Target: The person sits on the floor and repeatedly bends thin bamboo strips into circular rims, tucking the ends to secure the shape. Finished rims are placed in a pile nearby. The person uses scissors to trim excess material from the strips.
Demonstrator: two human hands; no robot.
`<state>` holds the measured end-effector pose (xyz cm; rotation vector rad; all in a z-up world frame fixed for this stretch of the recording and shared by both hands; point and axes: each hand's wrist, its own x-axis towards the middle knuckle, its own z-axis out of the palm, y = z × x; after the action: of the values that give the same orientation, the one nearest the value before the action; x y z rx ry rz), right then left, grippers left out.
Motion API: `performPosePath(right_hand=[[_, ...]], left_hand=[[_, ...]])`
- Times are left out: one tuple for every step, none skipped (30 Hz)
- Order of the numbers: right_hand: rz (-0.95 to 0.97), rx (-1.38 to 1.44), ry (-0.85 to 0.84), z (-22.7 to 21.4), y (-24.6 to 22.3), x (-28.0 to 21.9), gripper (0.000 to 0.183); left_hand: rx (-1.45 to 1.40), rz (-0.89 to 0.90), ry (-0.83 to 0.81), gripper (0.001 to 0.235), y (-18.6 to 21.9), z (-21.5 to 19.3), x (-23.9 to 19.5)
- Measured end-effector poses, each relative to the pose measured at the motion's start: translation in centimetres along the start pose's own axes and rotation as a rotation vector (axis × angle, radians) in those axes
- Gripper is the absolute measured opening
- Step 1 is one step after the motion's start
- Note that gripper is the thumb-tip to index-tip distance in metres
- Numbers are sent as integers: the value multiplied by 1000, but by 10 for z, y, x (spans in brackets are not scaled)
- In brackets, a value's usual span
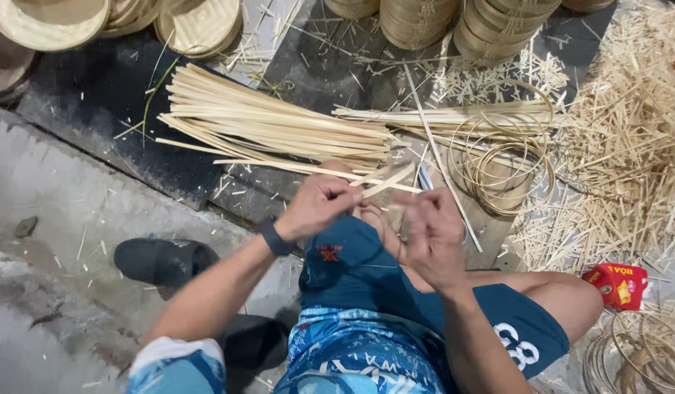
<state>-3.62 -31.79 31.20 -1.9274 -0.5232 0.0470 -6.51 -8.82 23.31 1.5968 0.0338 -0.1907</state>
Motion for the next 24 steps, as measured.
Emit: performPosePath(right_hand=[[32, 31, 21, 2, 1, -2, 17], [69, 59, 40, 6, 4, -5, 15], [106, 88, 60, 11, 7, -8, 14], [87, 90, 73, 12, 9, -10, 13], [69, 92, 86, 14, 12, -11, 12], [50, 99, 95, 15, 15, -12, 12], [65, 76, 89, 15, 17, -13, 10], [78, 57, 84, 16, 19, -14, 9], [91, 37, 78, 16, 19, -16, 8], [117, 43, 64, 16, 20, -16, 8], [143, 49, 50, 15, 21, -17, 7], [168, 53, 36, 15, 21, -19, 7], [194, 83, 36, 15, 22, -20, 7], [221, 114, 36, 16, 24, -23, 6], [247, 145, 36, 18, 28, -25, 6], [190, 126, 37, 19, 34, -27, 6], [133, 106, 38, 19, 41, -28, 7], [76, 85, 40, 20, 50, -28, 7], [52, 19, 26, 21, 62, -26, 7], [29, -49, 14, 22, 75, -23, 7], [8, -117, 2, 24, 88, -21, 9], [50, -59, 39, 28, 98, -21, 5], [92, -1, 76, 35, 107, -21, 2], [135, 58, 110, 40, 114, -22, 3]], left_hand=[[22, 48, 28, 20, 1, 6, -2], [40, 93, 53, 21, 1, 13, -6], [56, 138, 78, 22, 1, 20, -9], [21, 108, 99, 22, 1, 27, -13], [-15, 79, 118, 22, 1, 33, -16], [-47, 46, 142, 22, 1, 37, -17], [-43, 36, 149, 21, 0, 41, -18], [-36, 26, 157, 21, 0, 43, -20], [-29, 16, 165, 21, -1, 45, -21], [-41, 64, 151, 21, -2, 45, -21], [-54, 112, 135, 21, -2, 46, -20], [-67, 161, 120, 21, -3, 46, -19], [-51, 136, 126, 21, -4, 46, -19], [-35, 110, 134, 21, -5, 46, -19], [-18, 84, 141, 21, -7, 45, -19], [-24, 76, 133, 21, -8, 45, -19], [-30, 67, 125, 22, -9, 44, -19], [-37, 59, 114, 22, -10, 45, -19], [-85, 3, 81, 22, -11, 46, -19], [-132, -53, 45, 23, -13, 49, -21], [-179, -109, 8, 23, -14, 53, -24], [-198, -165, -48, 24, -15, 59, -25], [-215, -222, -104, 26, -16, 66, -27], [-234, -279, -159, 27, -16, 72, -28]])
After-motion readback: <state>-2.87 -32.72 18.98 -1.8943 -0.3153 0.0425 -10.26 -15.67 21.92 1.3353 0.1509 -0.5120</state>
